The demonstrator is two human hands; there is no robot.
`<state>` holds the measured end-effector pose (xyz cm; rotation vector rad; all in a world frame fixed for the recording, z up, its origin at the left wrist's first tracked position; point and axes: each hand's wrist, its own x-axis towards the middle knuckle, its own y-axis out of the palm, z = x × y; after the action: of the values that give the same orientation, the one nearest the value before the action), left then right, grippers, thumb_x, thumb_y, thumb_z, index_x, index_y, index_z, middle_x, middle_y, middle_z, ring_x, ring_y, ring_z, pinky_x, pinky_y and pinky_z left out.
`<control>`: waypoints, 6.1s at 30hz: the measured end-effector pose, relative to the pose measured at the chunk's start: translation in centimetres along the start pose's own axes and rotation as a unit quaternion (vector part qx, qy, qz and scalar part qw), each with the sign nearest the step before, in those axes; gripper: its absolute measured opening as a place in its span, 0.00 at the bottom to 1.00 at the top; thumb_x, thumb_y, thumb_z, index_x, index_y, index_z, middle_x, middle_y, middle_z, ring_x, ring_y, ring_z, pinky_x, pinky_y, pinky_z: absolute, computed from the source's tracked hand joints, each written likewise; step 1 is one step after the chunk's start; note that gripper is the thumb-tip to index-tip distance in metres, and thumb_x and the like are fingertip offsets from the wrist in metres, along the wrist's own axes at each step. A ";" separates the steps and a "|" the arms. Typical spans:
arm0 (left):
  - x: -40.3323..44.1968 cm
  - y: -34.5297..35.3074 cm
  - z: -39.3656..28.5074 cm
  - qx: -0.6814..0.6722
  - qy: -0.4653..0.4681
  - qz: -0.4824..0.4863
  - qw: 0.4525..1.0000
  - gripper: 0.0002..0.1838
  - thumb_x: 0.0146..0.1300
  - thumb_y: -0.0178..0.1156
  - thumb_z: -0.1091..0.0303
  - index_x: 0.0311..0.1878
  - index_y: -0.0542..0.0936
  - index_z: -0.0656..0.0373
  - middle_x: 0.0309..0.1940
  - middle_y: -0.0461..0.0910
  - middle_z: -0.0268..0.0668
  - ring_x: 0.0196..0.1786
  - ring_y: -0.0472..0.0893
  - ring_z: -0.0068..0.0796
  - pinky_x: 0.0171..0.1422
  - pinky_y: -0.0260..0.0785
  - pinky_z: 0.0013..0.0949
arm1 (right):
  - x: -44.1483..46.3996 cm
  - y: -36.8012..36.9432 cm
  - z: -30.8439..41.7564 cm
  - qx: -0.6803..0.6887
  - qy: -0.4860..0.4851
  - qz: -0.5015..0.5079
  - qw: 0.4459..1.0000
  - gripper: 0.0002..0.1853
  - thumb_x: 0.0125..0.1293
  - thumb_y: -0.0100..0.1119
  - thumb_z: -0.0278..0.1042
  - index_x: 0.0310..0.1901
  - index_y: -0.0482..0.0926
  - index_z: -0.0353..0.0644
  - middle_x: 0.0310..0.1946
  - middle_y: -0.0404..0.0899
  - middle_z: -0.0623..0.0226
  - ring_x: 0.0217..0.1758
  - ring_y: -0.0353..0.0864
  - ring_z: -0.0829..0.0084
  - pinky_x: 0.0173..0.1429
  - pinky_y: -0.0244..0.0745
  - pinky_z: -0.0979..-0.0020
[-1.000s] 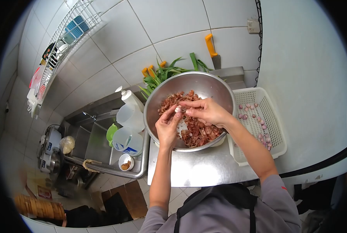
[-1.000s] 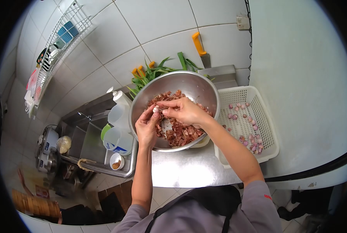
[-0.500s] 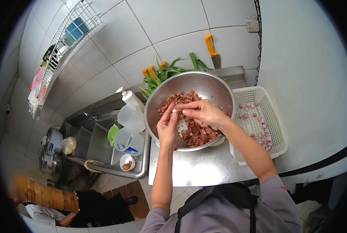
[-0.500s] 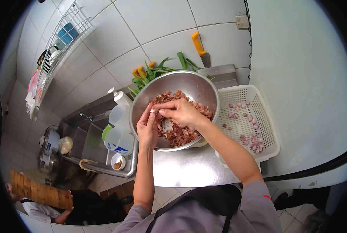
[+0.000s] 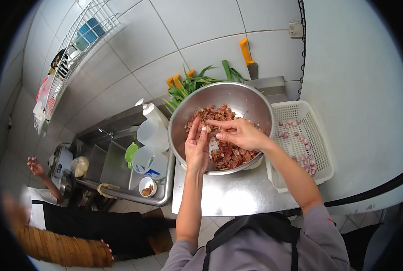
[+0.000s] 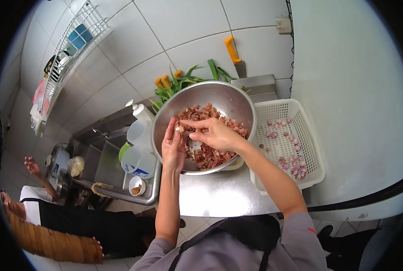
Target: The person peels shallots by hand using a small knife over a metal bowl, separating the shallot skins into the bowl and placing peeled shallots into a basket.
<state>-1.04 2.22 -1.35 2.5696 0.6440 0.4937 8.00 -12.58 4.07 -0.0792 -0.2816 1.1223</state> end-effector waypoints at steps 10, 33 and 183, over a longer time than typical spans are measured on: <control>0.0 -0.1 0.1 -0.058 -0.017 0.015 0.998 0.28 0.59 0.57 0.70 0.62 0.60 0.61 0.52 0.69 0.32 0.47 0.73 0.17 0.52 0.68 0.22 | 0.7 0.5 -1.0 -0.036 -0.045 -0.026 0.998 0.16 0.61 0.54 0.33 0.52 0.74 0.46 0.43 0.79 0.61 0.43 0.75 0.79 0.49 0.68 0.75; -0.6 1.2 -1.3 0.075 0.074 0.009 0.994 0.32 0.54 0.58 0.81 0.62 0.57 0.67 0.45 0.73 0.44 0.49 0.74 0.28 0.55 0.68 0.27 | 0.3 -0.1 -0.7 0.114 0.043 -0.007 0.993 0.18 0.61 0.55 0.34 0.53 0.72 0.42 0.43 0.79 0.64 0.42 0.75 0.80 0.49 0.69 0.76; -7.3 11.6 8.6 0.466 0.047 0.336 0.817 0.13 0.55 0.59 0.66 0.42 0.77 0.60 0.40 0.75 0.41 0.41 0.77 0.35 0.42 0.70 0.31 | -3.0 -7.3 0.1 -0.290 0.079 -0.256 0.919 0.16 0.57 0.54 0.34 0.47 0.76 0.37 0.33 0.78 0.47 0.39 0.79 0.57 0.46 0.71 0.67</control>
<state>0.77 -13.55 -4.42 3.7466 -0.1144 0.6240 13.21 -18.46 5.08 -0.5894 -0.4535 0.4789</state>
